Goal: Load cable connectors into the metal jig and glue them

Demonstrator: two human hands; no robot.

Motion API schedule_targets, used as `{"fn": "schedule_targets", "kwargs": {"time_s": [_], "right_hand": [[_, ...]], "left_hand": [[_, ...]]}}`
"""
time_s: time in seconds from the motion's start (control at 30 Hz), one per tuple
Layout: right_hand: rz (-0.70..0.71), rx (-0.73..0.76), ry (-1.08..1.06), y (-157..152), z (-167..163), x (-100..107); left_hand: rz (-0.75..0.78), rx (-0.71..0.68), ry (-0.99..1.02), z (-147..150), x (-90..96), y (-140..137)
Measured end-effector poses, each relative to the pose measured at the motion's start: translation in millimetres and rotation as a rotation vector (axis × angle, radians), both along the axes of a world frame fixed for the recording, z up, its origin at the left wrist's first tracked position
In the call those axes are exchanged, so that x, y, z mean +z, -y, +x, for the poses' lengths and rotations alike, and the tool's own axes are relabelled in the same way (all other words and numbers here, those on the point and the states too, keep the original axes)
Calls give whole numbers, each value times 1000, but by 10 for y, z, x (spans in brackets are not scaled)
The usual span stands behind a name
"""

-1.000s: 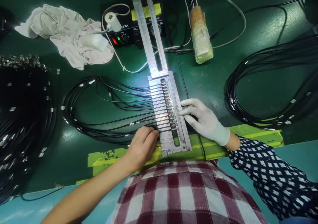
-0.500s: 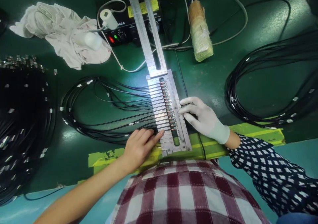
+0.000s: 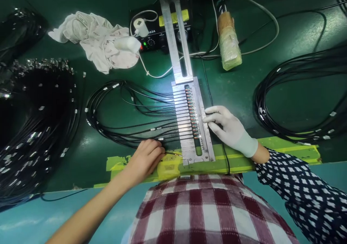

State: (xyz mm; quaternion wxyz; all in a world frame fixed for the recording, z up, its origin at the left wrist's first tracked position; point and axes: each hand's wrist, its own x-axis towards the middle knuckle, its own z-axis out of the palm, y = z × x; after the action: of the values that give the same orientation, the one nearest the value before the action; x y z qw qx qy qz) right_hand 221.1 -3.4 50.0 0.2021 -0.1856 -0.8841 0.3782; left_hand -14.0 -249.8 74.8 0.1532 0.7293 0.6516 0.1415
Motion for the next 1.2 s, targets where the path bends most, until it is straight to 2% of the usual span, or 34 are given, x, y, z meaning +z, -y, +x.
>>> {"fn": "schedule_targets", "kwargs": {"time_s": [0.1, 0.2, 0.37, 0.53, 0.77, 1.0, 1.1, 1.2], "right_hand": [[0, 1, 3, -10, -2, -5], [4, -2, 0, -9, -3, -4], [-2, -8, 8, -1, -8, 14], [-8, -6, 6, -9, -7, 27], [-29, -4, -2, -11, -21, 24], [-31, 0, -9, -25, -20, 13], [-31, 0, -10, -31, -15, 14], [-32, 0, -10, -25, -12, 10]], "left_hand": [[72, 31, 122, -17, 7, 12], [159, 64, 161, -6, 39, -52], [285, 28, 127, 262, -25, -257], [376, 0, -6, 520, -158, -419], [381, 18, -92, 491, -227, -409], [407, -92, -87, 477, -238, -479], [372, -159, -56, 441, -203, -483], [317, -121, -34, 434, -176, -432]]}}
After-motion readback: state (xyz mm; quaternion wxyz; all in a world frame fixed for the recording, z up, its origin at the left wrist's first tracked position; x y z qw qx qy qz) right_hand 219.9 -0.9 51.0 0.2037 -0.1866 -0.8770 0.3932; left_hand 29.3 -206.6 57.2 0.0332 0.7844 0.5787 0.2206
